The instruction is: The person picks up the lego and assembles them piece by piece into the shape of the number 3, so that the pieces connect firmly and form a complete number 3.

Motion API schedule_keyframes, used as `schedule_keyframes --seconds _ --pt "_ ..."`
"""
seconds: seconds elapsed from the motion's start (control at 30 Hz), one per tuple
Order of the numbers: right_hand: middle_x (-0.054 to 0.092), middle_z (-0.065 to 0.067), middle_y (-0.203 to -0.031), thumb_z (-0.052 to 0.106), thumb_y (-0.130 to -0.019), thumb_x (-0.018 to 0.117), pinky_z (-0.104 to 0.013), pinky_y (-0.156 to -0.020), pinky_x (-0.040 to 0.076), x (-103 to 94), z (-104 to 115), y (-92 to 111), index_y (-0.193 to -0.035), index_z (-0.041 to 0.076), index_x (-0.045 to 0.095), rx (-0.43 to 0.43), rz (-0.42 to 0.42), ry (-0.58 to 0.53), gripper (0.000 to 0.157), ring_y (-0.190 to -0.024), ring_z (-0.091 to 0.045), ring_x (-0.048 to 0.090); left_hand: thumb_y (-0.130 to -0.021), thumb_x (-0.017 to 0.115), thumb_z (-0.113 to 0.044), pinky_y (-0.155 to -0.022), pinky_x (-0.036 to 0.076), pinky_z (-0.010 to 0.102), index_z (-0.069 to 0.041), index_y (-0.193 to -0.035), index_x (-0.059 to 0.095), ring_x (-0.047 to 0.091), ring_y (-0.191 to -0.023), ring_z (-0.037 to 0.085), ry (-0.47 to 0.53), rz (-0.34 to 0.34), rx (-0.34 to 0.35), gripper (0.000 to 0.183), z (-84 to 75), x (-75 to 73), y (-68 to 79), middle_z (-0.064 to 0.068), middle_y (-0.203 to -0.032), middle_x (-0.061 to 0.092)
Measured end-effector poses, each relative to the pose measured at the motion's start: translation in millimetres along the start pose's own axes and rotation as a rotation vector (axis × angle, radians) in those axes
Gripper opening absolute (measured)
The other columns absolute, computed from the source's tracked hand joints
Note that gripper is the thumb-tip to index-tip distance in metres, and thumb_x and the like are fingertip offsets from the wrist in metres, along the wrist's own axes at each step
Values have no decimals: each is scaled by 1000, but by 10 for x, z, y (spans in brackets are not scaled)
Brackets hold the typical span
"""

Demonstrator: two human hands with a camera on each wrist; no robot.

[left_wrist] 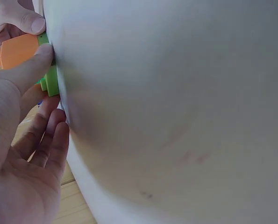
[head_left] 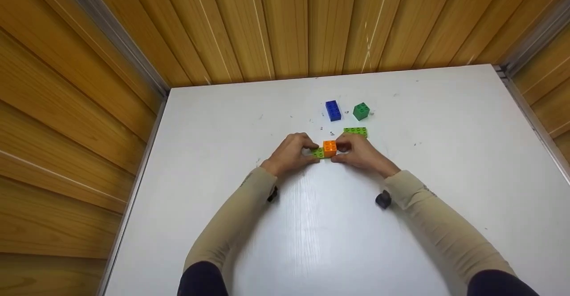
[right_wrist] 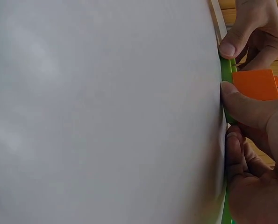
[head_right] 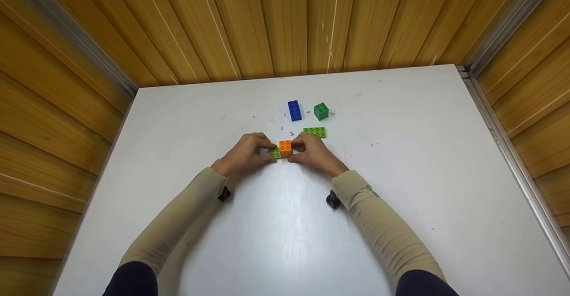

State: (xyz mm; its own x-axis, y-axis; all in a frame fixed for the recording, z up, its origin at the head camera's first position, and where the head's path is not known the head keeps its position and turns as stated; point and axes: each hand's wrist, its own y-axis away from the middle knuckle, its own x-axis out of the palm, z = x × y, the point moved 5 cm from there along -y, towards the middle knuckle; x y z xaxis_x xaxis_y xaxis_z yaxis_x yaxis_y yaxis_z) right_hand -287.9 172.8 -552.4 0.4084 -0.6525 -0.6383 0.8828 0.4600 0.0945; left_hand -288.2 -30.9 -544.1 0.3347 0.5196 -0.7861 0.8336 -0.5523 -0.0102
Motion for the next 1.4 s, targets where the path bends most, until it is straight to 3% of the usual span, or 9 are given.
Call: schedule_keyframes --seconds 0.4,0.57,0.8,1.0,1.2,1.4 --pt "71 -10 -114 16 -91 87 -47 -101 56 -41 61 11 -129 9 77 52 22 8 40 -107 -28 65 -94 86 -23 -86 53 23 -8 -129 78 60 -97 13 177 -8 -50 39 74 15 -1 3 -104 68" --pt "72 -10 -111 14 -90 88 -43 -96 57 -86 113 9 -132 7 75 30 36 19 45 -101 -26 65 -93 87 -21 -85 51 23 -8 -127 79 61 -97 15 216 -15 -55 38 116 19 8 7 -104 68" --pt "71 -16 -121 4 -91 83 -50 -105 57 -231 176 -50 -139 1 68 15 45 23 50 -109 -32 66 -91 88 -20 -89 53 24 -10 -127 79 62 -100 14 268 -11 -92 38 163 29 12 5 -105 67" --pt "71 -20 -127 9 -96 80 -50 -104 57 -353 190 -152 -138 -1 68 44 -45 42 45 -111 -34 66 -91 88 -21 -91 55 25 -11 -126 80 64 -100 13 282 -10 -103 37 163 38 3 3 -105 68" --pt "67 -23 -133 16 -98 80 -51 -106 58 -410 174 -242 -140 -4 65 61 -155 -11 49 -120 -38 66 -91 88 -21 -92 56 25 -10 -126 80 65 -100 13 280 -12 -112 38 155 61 4 2 -105 68" --pt "64 -25 -134 21 -98 80 -51 -107 57 -402 155 -340 -142 -5 62 87 -283 22 54 -123 -40 64 -90 89 -21 -94 56 26 -12 -126 80 65 -101 12 300 -15 -127 38 171 77 6 1 -105 67"
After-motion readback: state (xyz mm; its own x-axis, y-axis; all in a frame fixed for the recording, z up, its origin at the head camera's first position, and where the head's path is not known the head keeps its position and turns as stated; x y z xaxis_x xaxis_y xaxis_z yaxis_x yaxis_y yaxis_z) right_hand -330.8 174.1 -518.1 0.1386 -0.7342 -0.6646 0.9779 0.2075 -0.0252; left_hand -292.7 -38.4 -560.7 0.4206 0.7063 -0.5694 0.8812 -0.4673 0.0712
